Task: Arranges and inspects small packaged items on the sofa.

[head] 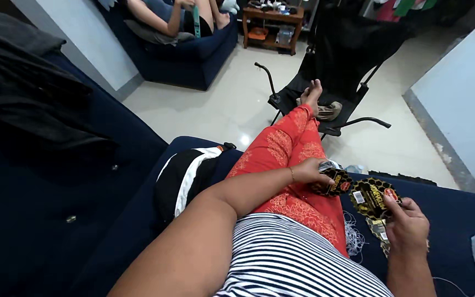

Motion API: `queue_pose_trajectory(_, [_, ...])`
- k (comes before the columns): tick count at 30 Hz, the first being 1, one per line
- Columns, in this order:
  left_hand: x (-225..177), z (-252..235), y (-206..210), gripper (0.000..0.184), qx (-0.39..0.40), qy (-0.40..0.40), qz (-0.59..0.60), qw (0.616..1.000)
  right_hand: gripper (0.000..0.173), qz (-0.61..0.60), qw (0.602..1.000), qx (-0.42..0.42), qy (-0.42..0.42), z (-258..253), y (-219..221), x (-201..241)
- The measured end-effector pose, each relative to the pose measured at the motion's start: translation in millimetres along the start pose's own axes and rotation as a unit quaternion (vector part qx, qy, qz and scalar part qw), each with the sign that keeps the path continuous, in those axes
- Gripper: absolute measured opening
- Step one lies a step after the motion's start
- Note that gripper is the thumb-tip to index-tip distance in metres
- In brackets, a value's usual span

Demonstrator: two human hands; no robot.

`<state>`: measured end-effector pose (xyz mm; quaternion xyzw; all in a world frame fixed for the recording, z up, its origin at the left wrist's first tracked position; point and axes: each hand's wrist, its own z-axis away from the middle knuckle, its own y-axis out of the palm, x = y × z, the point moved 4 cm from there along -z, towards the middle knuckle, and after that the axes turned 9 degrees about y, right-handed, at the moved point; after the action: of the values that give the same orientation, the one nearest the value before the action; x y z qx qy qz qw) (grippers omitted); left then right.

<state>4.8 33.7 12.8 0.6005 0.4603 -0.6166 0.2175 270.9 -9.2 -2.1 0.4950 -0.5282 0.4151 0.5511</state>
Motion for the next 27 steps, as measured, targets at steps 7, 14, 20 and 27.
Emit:
queue_pose_trajectory(7, [-1.0,1.4,-1.2,0.054,-0.019,-0.022,0.008,1.000,0.071,0.014,0.997,0.078,0.023,7.9,35.8,-2.7])
queue_pose_trajectory(14, [10.3,1.7,3.2,0.049,-0.038,-0.021,0.036,0.998,0.049,0.005,0.996,0.087,0.012,7.2,51.4,-11.2])
queue_pose_trajectory(20, [6.6,1.4,1.4,0.048,-0.036,-0.022,0.031,0.999,0.035,0.012,0.996,0.085,0.023,8.4,59.8,-17.7])
queue_pose_trajectory(27, [7.9,2.2,0.8,0.054,-0.011,-0.029,0.004,1.000,0.035,0.034,0.995,0.091,-0.006,7.8,62.6,-24.0])
